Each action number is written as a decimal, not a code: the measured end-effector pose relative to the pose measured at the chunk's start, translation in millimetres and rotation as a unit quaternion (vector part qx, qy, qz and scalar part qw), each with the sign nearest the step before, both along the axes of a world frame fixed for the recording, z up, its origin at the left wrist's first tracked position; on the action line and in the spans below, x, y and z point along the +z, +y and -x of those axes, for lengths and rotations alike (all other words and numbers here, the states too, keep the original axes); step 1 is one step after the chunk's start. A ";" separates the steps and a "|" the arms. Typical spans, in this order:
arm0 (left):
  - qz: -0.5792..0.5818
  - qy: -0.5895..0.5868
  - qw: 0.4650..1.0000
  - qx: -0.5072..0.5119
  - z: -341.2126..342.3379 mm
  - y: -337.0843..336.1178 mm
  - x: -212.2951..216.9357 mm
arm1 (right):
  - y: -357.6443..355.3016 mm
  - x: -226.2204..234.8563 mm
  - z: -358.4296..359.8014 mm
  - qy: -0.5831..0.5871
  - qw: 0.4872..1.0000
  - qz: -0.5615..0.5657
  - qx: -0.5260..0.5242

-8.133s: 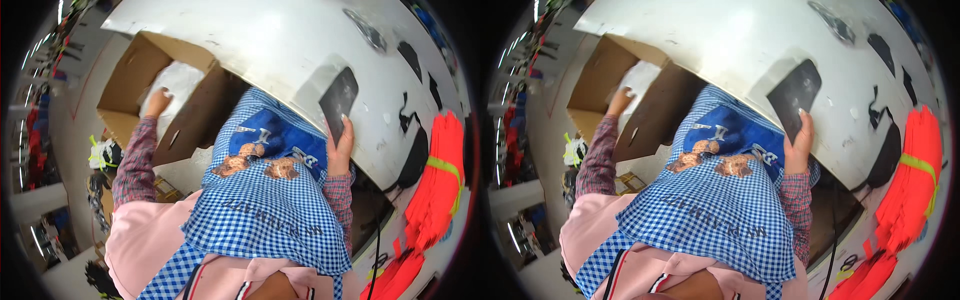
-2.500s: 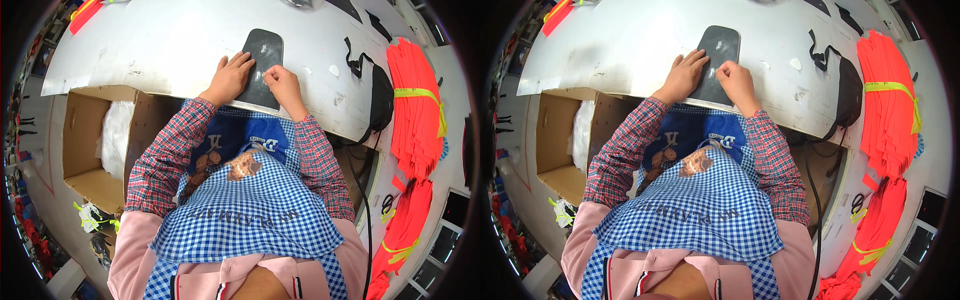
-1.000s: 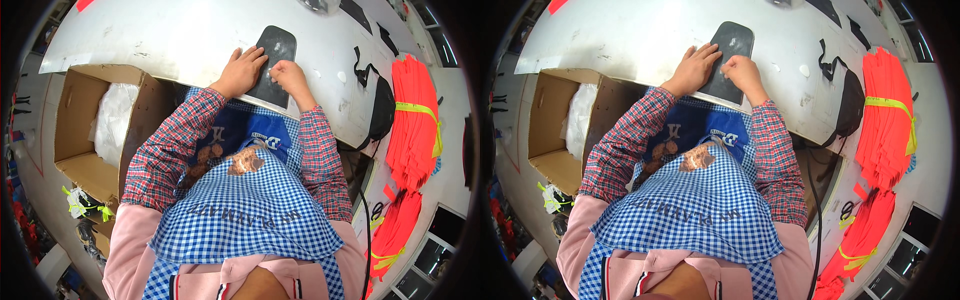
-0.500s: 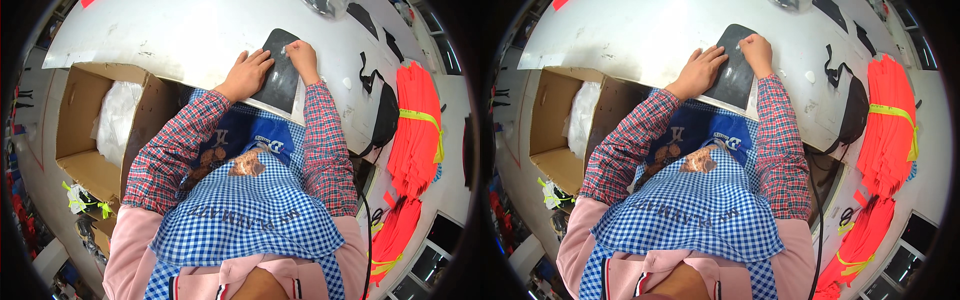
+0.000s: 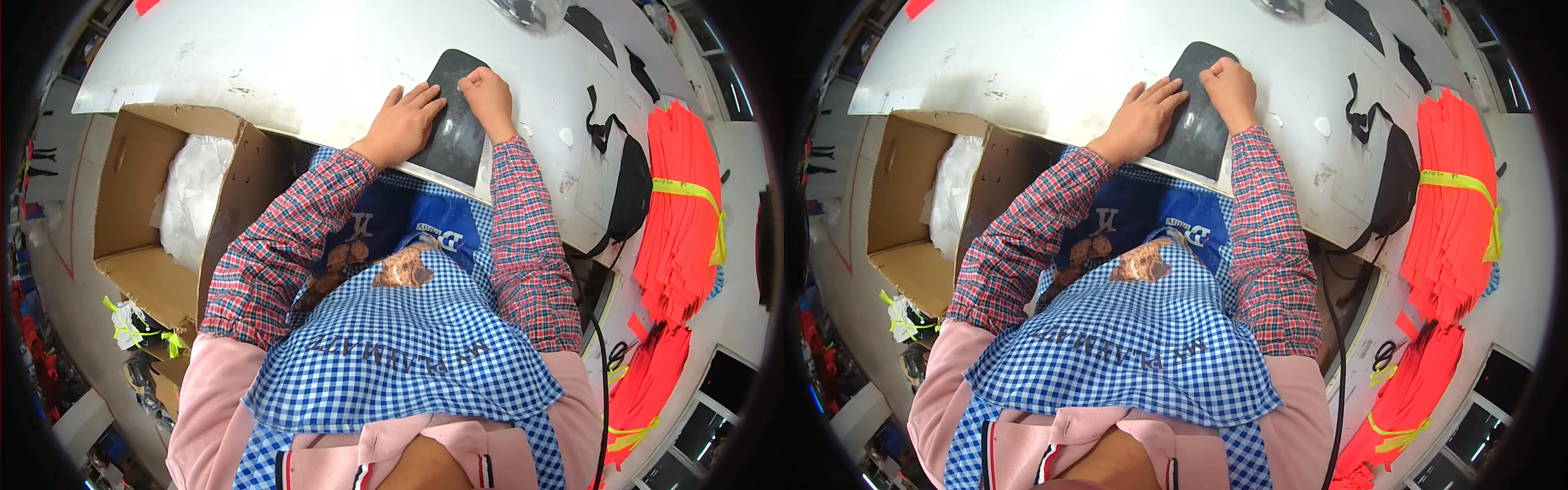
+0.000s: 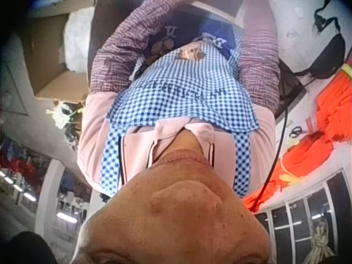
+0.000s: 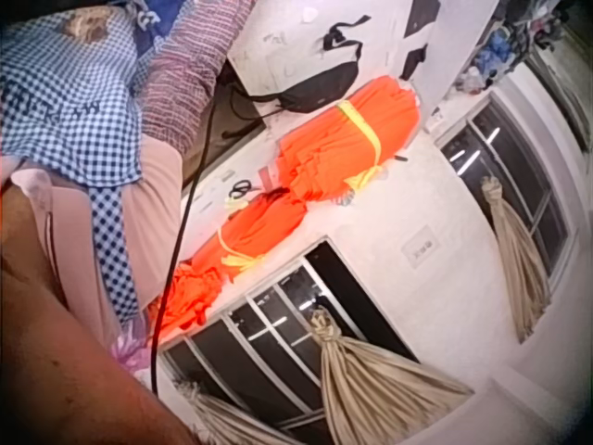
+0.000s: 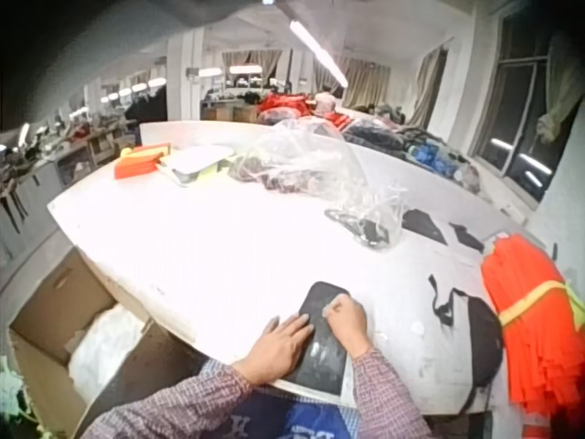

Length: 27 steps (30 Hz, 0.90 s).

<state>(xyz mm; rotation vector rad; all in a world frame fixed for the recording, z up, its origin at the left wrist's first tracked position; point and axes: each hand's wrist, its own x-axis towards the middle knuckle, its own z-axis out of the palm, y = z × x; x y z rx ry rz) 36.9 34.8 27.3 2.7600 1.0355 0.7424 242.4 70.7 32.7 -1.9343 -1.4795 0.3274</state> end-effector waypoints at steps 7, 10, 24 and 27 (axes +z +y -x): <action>0.002 0.001 1.000 0.002 0.6 0.7 -0.3 | -4.9 0.0 5.0 -0.012 1.000 -0.002 0.028; 0.002 0.004 1.000 0.002 0.6 0.4 -1.0 | -4.0 -4.5 12.1 -0.028 0.999 -0.021 -0.017; -0.013 0.018 1.000 0.004 2.1 1.4 -2.9 | -70.0 0.4 12.5 -0.024 0.995 -0.061 -0.069; 0.004 0.019 1.000 0.003 1.2 2.1 -3.5 | -71.4 0.2 15.5 0.024 0.995 -0.067 -0.064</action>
